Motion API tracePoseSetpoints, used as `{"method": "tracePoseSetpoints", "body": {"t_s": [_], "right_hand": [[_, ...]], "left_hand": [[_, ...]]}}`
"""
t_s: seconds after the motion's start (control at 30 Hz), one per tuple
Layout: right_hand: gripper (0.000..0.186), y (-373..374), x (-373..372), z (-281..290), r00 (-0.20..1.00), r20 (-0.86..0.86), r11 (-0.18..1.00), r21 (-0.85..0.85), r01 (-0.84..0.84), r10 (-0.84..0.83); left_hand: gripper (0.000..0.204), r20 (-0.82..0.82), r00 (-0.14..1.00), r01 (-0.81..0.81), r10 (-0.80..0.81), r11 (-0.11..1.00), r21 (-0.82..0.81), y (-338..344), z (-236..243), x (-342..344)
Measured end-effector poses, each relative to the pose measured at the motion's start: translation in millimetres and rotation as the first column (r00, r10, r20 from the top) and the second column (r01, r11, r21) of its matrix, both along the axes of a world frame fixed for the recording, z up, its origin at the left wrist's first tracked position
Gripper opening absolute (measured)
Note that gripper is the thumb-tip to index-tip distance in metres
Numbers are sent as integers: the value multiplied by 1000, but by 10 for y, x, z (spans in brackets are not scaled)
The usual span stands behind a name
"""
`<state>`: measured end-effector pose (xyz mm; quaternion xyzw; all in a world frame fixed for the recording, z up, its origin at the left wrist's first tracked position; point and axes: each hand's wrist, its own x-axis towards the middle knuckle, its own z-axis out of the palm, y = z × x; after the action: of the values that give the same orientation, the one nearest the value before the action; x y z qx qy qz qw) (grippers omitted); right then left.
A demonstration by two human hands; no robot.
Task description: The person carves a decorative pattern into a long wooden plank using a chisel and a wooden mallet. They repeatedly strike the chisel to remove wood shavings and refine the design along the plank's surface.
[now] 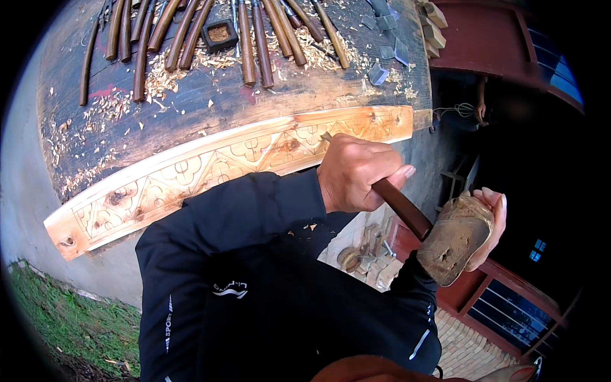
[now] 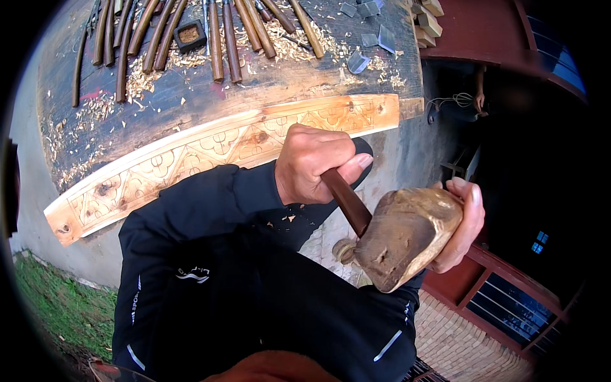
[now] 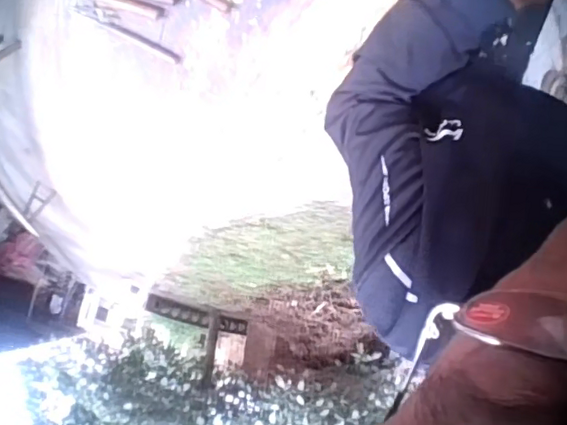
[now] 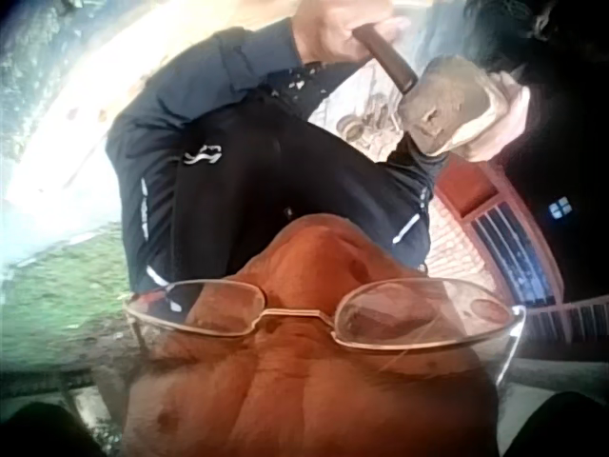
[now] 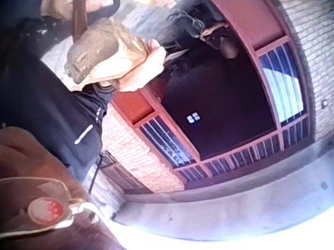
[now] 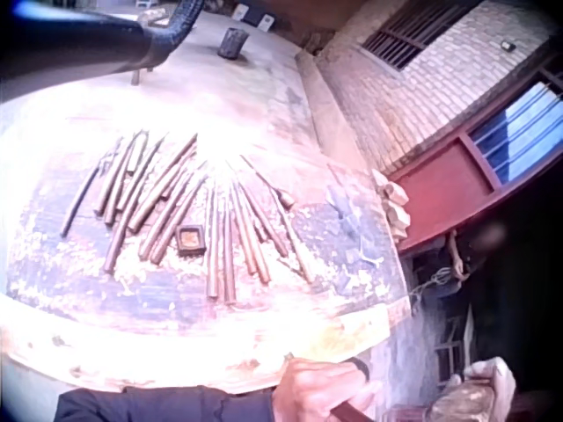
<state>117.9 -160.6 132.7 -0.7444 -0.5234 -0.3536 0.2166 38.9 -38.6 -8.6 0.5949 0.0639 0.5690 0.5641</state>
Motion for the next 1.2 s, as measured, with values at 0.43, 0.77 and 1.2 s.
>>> {"method": "tracePoseSetpoints", "body": {"t_s": [0.43, 0.77, 1.2], "right_hand": [[69, -709, 433, -122, 991, -104, 992, 89, 90, -80], [68, -493, 505, -379, 917, -333, 924, 374, -84, 218], [67, -449, 409, -309, 928, -325, 950, 303, -82, 184]], "left_hand": [[43, -58, 996, 78, -65, 965, 249, -345, 219, 340], [43, -115, 992, 77, -54, 976, 203, -196, 113, 293], [40, -134, 988, 107, -80, 973, 206, -207, 57, 239]]}}
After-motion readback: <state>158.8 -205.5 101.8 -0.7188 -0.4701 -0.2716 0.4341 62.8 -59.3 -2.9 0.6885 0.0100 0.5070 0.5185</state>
